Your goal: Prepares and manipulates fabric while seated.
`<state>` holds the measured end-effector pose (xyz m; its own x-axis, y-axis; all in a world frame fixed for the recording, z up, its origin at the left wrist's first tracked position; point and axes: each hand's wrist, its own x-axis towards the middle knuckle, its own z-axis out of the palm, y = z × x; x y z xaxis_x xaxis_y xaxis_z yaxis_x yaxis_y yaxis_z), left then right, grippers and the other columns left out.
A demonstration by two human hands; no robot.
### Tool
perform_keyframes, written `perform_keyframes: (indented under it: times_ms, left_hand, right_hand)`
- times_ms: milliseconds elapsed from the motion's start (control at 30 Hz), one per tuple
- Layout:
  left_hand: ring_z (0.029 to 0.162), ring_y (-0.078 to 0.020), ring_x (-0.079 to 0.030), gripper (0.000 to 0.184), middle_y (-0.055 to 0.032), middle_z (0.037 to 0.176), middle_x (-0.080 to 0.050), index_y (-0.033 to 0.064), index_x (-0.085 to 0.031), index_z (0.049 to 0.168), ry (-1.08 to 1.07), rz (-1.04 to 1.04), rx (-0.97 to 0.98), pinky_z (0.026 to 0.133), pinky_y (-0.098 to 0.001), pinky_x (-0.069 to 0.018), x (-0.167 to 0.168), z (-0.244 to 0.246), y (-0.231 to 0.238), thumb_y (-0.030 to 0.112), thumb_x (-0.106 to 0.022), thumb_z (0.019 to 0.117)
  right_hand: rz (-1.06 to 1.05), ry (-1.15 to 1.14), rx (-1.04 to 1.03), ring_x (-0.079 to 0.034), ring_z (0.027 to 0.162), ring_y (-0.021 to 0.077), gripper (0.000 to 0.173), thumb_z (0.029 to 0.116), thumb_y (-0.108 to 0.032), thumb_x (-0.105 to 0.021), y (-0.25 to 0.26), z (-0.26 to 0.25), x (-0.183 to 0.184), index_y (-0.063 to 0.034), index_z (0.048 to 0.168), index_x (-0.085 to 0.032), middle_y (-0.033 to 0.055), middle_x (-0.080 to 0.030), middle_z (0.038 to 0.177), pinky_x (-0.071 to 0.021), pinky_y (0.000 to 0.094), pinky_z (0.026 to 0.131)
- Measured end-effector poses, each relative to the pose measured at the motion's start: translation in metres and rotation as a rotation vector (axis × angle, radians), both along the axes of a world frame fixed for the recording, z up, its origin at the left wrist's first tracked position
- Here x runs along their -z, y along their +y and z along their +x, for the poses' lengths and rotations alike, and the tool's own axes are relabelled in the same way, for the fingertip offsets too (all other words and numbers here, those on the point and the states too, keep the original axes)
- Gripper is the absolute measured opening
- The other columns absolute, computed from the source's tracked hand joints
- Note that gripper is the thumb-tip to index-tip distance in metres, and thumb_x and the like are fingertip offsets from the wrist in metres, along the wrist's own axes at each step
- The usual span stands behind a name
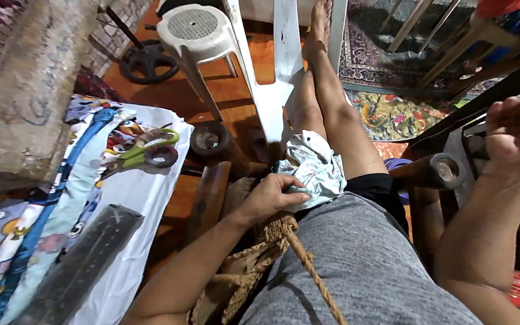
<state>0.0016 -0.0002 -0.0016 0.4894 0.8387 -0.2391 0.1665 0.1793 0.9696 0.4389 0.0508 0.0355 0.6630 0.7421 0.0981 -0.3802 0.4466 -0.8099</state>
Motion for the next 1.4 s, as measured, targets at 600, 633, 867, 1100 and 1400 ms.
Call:
perform_keyframes:
  times_ms: [600, 633, 867, 1100, 1400]
  left_hand:
    - [0.077, -0.0031, -0.069, 0.009, 0.0025, 0.085, -0.072, 0.0023, -0.07, 0.1, -0.063, 0.029, -0.198, 0.076, -0.0226, -0.0594, -0.002, 0.006, -0.004, -0.001, -0.068, 0.0917]
    - [0.076, -0.0026, -0.069, 0.009, 0.0029, 0.085, -0.072, 0.0026, -0.07, 0.1, -0.055, 0.042, -0.194, 0.075, -0.022, -0.0592, -0.002, 0.006, -0.004, 0.0, -0.069, 0.0918]
    - [0.076, -0.0015, -0.069, 0.008, 0.0035, 0.084, -0.072, 0.0031, -0.071, 0.099, -0.041, 0.09, -0.193, 0.075, -0.0205, -0.0591, -0.002, 0.006, -0.005, 0.0, -0.07, 0.0912]
    - [0.076, -0.0011, -0.069, 0.008, 0.0037, 0.084, -0.072, 0.0038, -0.071, 0.098, -0.037, 0.098, -0.185, 0.074, -0.0202, -0.0589, 0.0, 0.005, -0.005, 0.0, -0.07, 0.091]
    - [0.079, -0.0004, -0.069, 0.007, 0.004, 0.085, -0.072, 0.0041, -0.071, 0.099, 0.0, 0.139, -0.175, 0.077, -0.0201, -0.0586, -0.001, 0.005, -0.006, 0.002, -0.07, 0.0915]
  right_hand:
    - [-0.037, -1.362, -0.836, -0.063, 0.073, 0.0025, 0.018, 0.0963, -0.013, -0.063, -0.063, -0.204, 0.018, -0.0033, 0.1, -0.078, 0.0057, -0.07, 0.085, -0.0522, 0.0157, 0.069]
    - [-0.03, -1.383, -0.834, -0.062, 0.072, 0.0035, 0.018, 0.0964, -0.013, -0.062, -0.064, -0.206, 0.02, -0.0031, 0.099, -0.078, 0.0064, -0.069, 0.084, -0.0516, 0.016, 0.069]
    - [-0.012, -1.42, -0.821, -0.063, 0.072, 0.0049, 0.018, 0.0953, -0.013, -0.063, -0.064, -0.212, 0.021, -0.0038, 0.098, -0.078, 0.0068, -0.069, 0.082, -0.0513, 0.0169, 0.068]
    - [-0.028, -1.432, -0.822, -0.062, 0.07, 0.0054, 0.018, 0.0946, -0.012, -0.063, -0.064, -0.213, 0.021, -0.0039, 0.097, -0.078, 0.0066, -0.069, 0.081, -0.0507, 0.0171, 0.068]
    - [-0.052, -1.417, -0.849, -0.063, 0.072, 0.0062, 0.018, 0.0948, -0.012, -0.062, -0.063, -0.214, 0.022, -0.0034, 0.098, -0.078, 0.0067, -0.07, 0.082, -0.0518, 0.0191, 0.069]
